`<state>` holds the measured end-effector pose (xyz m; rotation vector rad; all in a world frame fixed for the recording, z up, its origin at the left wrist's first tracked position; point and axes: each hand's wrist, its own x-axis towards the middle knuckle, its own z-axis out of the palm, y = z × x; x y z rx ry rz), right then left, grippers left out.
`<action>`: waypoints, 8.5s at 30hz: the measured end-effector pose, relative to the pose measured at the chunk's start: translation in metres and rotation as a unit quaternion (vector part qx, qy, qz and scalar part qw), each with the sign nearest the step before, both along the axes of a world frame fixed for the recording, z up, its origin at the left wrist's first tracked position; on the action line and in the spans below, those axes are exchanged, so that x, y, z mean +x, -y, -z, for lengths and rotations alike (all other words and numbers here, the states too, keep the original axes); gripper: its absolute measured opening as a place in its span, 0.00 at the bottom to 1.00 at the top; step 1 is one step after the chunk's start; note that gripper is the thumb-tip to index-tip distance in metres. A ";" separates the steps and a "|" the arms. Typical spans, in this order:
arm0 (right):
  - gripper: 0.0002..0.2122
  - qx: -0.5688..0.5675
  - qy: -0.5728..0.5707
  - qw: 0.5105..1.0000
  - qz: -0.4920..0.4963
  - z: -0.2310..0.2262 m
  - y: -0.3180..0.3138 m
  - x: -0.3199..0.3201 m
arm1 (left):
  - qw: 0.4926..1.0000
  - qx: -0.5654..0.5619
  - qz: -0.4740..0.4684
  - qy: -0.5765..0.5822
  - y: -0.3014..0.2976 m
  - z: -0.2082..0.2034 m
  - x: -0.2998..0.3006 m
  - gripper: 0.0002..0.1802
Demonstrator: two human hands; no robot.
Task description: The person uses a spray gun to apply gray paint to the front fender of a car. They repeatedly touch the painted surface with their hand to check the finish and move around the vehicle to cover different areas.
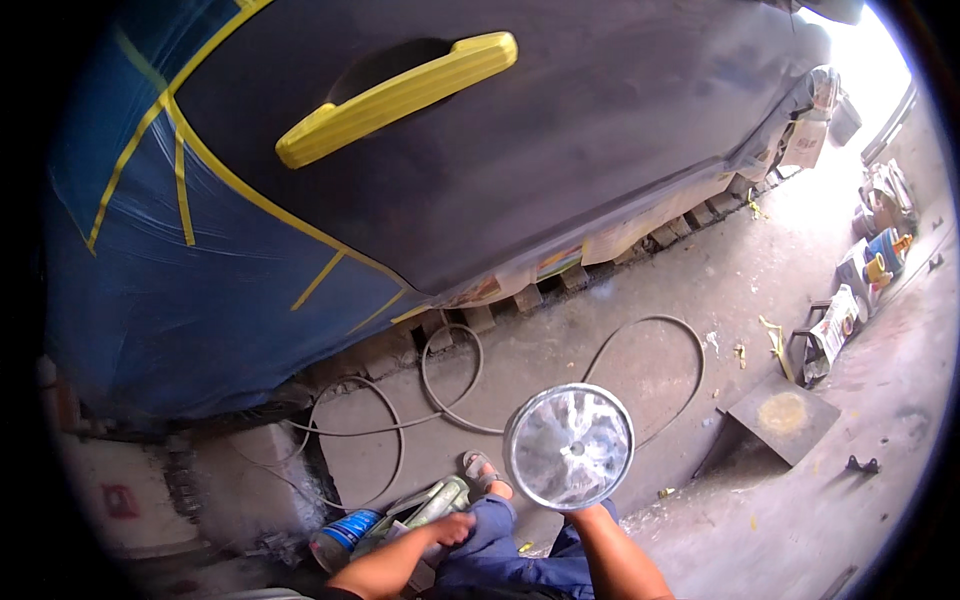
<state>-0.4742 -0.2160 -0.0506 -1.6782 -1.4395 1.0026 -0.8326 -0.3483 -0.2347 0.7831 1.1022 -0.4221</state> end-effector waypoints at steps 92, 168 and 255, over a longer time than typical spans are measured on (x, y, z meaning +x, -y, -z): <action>0.16 0.118 0.041 0.991 -0.043 -0.179 -0.075 0.446 | 0.890 0.181 -0.361 0.213 -0.453 -0.331 0.525 0.45; 0.11 0.025 0.035 0.998 0.050 -0.178 -0.165 0.746 | 0.873 0.259 -0.340 0.236 -0.531 -0.409 0.834 0.37; 0.04 -0.063 0.206 0.974 0.073 -0.195 -0.305 1.003 | 0.544 0.823 0.161 -0.011 -0.739 -0.325 1.251 0.41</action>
